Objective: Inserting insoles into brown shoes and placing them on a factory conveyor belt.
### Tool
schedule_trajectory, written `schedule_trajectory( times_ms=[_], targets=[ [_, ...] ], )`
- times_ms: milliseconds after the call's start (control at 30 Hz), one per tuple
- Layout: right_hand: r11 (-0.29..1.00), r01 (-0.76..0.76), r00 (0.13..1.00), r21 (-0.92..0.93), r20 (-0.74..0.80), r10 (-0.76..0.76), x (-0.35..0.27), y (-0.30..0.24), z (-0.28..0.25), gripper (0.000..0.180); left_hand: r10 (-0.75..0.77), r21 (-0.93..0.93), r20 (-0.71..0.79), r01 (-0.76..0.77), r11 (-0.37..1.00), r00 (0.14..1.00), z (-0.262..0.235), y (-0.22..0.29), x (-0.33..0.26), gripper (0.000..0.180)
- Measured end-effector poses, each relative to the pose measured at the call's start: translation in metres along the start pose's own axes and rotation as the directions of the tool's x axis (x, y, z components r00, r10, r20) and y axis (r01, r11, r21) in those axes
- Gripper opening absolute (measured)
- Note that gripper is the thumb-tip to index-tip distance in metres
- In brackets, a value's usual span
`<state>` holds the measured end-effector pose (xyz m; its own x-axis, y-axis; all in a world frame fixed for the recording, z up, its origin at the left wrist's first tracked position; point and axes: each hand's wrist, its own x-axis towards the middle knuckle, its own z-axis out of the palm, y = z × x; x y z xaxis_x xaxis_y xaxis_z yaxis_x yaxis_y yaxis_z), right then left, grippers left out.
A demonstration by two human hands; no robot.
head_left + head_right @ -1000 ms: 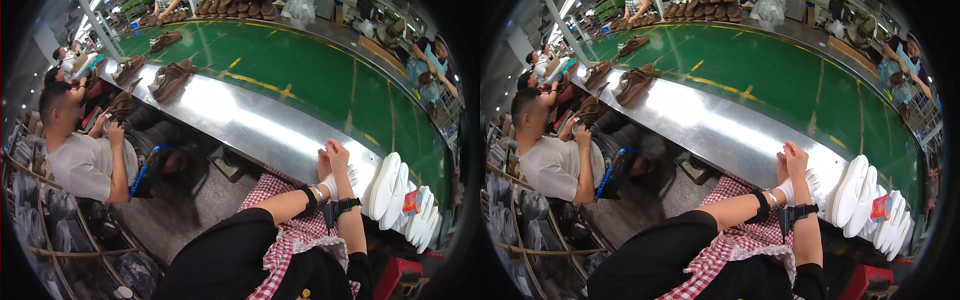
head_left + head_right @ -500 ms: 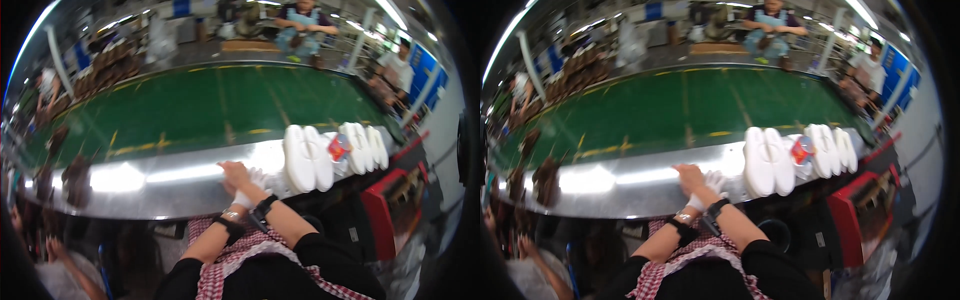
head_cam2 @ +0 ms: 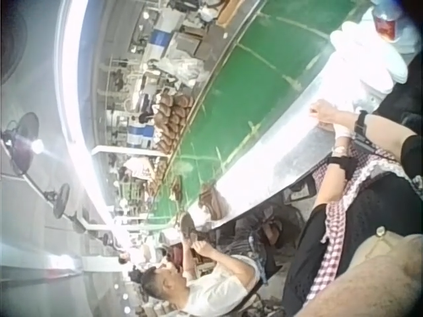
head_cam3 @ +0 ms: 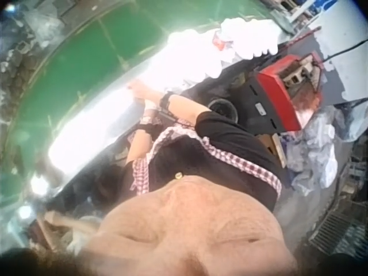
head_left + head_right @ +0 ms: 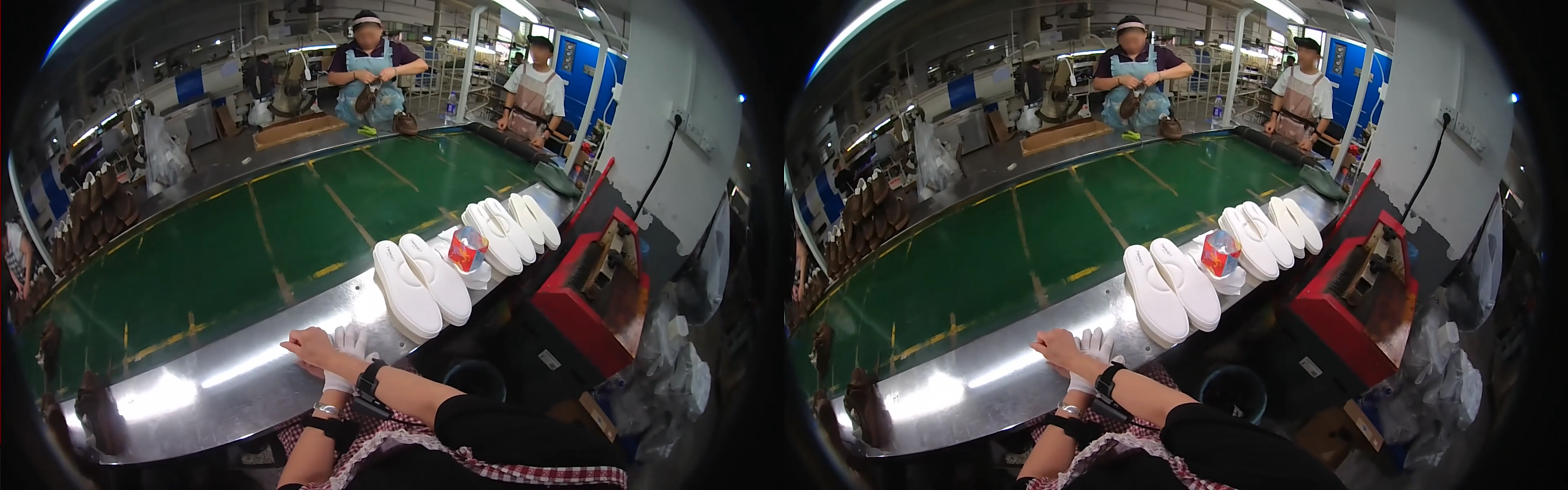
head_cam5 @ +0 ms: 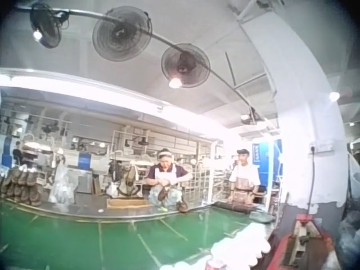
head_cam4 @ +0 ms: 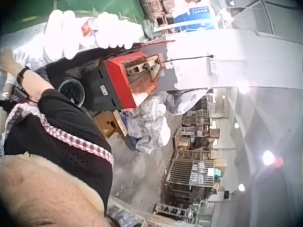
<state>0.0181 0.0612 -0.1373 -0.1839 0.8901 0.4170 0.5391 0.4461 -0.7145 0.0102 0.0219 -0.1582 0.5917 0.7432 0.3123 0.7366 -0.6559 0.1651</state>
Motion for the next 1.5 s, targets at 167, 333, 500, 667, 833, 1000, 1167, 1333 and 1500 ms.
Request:
schedule_trajectory(
  times_ms=[167,333,500,667,833,1000,1167,1333,1500],
  targets=[
    [0.988,0.040,0.997,-0.148,0.073,-0.029,0.002,-0.002,-0.001,0.031,0.037,0.092,-0.159,-0.022,0.996,0.987,0.010,-0.008,-0.002,0.059],
    [0.996,0.063,0.990,0.057,-0.132,-0.055,0.000,0.004,0.005,0.027,0.067,0.054,-0.177,-0.059,0.997,0.982,0.005,-0.001,0.002,0.058],
    [0.985,0.104,0.993,0.134,-0.069,-0.095,-0.001,0.004,0.006,0.025,0.041,0.049,-0.140,-0.034,0.998,0.989,-0.001,0.000,0.000,0.057],
    [0.994,0.024,1.000,-0.106,-0.012,-0.026,0.001,0.003,0.003,0.026,0.061,0.076,-0.182,-0.048,0.996,0.982,0.003,-0.001,-0.001,0.056],
    [0.998,-0.038,0.998,-0.047,0.051,0.040,0.000,-0.006,0.003,0.015,0.044,0.029,-0.155,-0.040,0.999,0.987,0.001,-0.004,-0.002,0.056],
    [0.995,0.075,0.994,-0.059,0.089,-0.070,0.000,0.006,0.005,0.013,0.050,-0.007,-0.101,-0.051,0.999,0.994,0.000,-0.001,0.001,0.057],
    [0.993,0.115,0.991,0.011,0.067,-0.116,0.000,0.010,0.008,0.017,0.040,-0.004,-0.095,-0.041,0.999,0.995,-0.001,-0.002,0.000,0.057],
    [0.992,0.031,0.995,0.123,0.089,-0.042,0.000,0.008,0.009,0.019,0.073,0.073,-0.183,-0.061,0.995,0.980,-0.006,0.000,-0.002,0.055],
    [0.993,0.081,0.996,0.081,0.034,-0.084,-0.001,0.007,0.007,0.019,0.066,0.050,-0.130,-0.060,0.997,0.989,-0.009,0.002,0.000,0.056]
  ],
)
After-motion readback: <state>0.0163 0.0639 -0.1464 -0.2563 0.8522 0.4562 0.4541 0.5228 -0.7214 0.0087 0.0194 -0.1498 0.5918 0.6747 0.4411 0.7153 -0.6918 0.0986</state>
